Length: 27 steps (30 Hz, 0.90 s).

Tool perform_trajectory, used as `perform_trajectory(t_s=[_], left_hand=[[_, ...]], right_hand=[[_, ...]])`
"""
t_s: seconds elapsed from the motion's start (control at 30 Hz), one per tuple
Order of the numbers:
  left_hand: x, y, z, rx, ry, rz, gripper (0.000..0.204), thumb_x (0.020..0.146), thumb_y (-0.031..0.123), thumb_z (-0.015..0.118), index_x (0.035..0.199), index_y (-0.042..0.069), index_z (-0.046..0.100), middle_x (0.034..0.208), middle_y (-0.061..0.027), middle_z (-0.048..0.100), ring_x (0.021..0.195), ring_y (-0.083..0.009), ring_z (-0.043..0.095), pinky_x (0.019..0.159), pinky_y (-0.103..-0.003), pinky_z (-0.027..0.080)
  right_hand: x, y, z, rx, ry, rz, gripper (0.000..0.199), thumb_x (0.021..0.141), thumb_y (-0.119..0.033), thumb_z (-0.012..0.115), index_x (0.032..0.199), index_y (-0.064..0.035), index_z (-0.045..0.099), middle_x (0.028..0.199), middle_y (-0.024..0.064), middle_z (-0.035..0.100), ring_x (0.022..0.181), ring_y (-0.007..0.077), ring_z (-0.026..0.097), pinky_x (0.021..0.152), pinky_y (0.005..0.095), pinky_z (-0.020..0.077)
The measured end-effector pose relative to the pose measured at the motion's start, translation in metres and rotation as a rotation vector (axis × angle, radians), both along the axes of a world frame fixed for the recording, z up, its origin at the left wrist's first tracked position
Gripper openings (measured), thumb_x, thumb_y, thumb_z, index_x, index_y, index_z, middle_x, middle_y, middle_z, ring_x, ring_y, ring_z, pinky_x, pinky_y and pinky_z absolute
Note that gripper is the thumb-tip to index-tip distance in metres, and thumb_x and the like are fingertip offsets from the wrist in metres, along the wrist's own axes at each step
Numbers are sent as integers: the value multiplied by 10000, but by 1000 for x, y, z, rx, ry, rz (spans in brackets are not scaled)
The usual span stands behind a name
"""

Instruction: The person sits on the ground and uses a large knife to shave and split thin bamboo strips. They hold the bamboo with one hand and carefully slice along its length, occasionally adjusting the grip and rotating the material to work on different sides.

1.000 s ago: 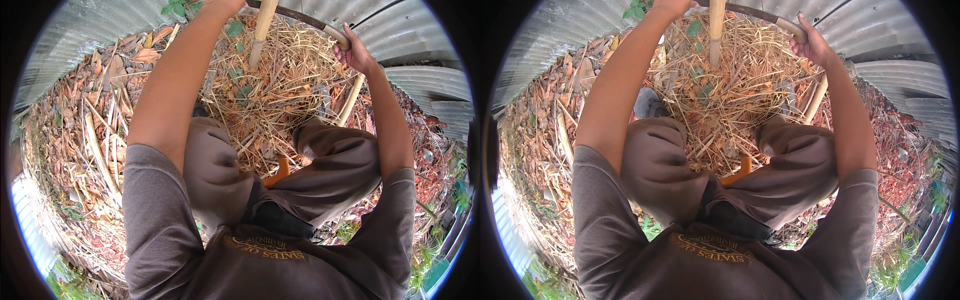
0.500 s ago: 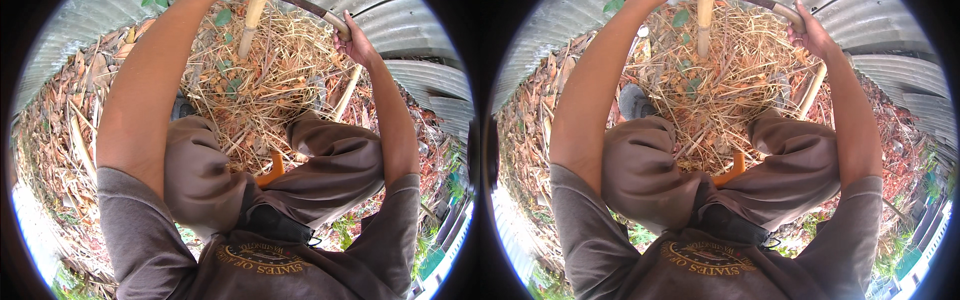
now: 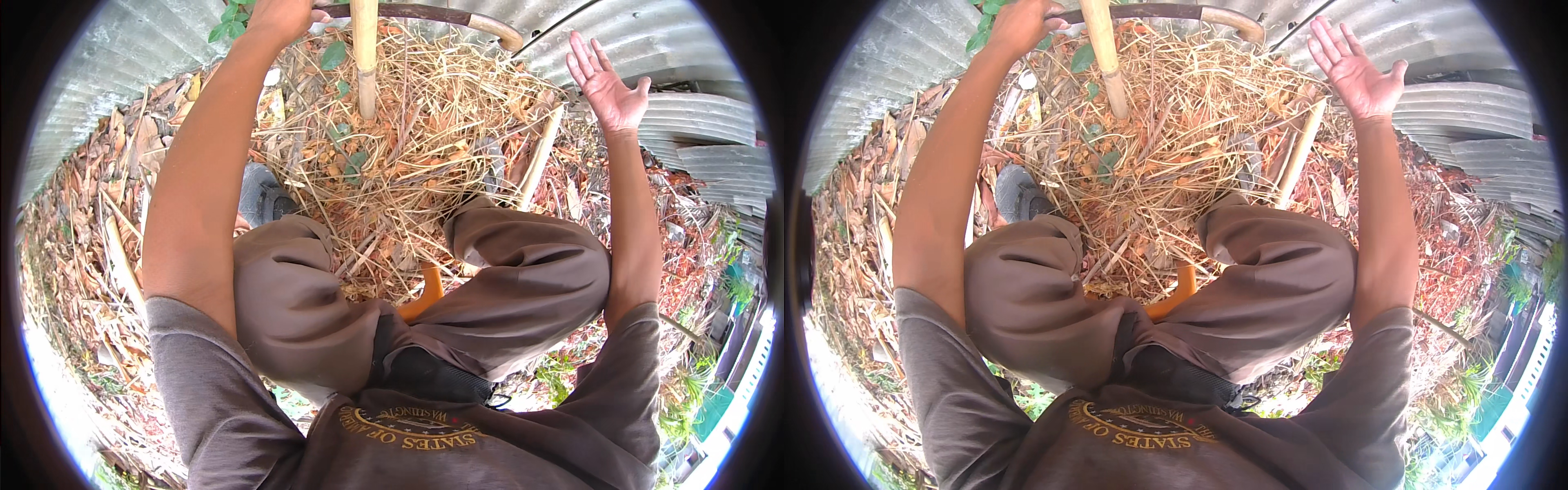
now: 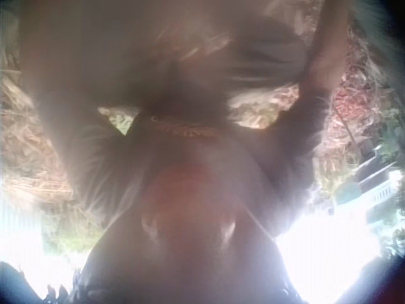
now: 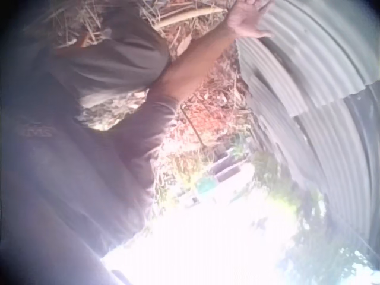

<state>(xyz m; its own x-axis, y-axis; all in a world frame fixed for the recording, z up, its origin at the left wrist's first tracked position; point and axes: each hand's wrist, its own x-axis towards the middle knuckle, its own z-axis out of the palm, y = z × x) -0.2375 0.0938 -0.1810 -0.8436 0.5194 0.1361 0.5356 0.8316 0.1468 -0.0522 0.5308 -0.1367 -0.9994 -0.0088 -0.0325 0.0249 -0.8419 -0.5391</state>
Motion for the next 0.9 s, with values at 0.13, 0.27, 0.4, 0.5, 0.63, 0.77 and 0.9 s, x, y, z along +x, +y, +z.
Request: perform_trajectory(t_s=[0.13,0.27,0.4,0.5,0.63,0.77,0.9], left_hand=[[-3,-12,-6,-81,157,-96,304,840,331,676,1068,135,716,949,-105,701,897,-329,650,786,-441,502],[-2,-16,-10,-80,136,-67,284,841,330,675,1053,147,723,942,-110,701,874,-328,654,787,-440,503],[0,-17,-8,-92,140,-69,273,840,326,676,1045,152,725,936,-110,702,868,-326,653,771,-437,505],[0,-18,-7,-122,118,-84,265,843,322,673,1048,162,724,938,-109,701,866,-326,655,765,-440,504],[-1,-16,-9,-132,111,-53,265,852,325,670,1061,172,723,943,-111,702,880,-321,660,789,-444,506],[1,-14,-10,-51,10,88,193,766,237,752,860,70,730,837,-184,684,810,-356,652,755,-455,505],[5,-15,-5,-57,48,72,186,764,225,754,858,67,727,840,-189,683,818,-356,652,754,-455,507]], right_hand=[[7,26,1,-290,118,92,1155,784,-882,156,1517,-8,-24,1544,341,53,1399,485,252,1053,618,331],[6,18,6,-259,190,216,1152,785,-882,170,1519,-16,-25,1547,333,60,1401,487,248,1020,634,357],[2,-6,7,232,9,40,1153,781,-882,184,1517,-19,-20,1532,345,108,1401,511,217,1090,689,218],[-1,-15,7,217,-6,19,1159,781,-883,153,1513,0,-14,1532,341,115,1404,507,206,1109,689,175],[-5,-16,9,-42,76,60,1143,792,-874,128,1515,-5,-48,1550,316,74,1420,487,180,1132,672,126],[-9,-18,11,-99,74,50,1133,792,-874,139,1519,-30,-67,1554,311,40,1418,513,139,1128,690,104],[-10,-25,17,-154,94,62,1116,797,-867,127,1518,-41,-86,1557,306,-10,1416,534,87,1121,709,68]])
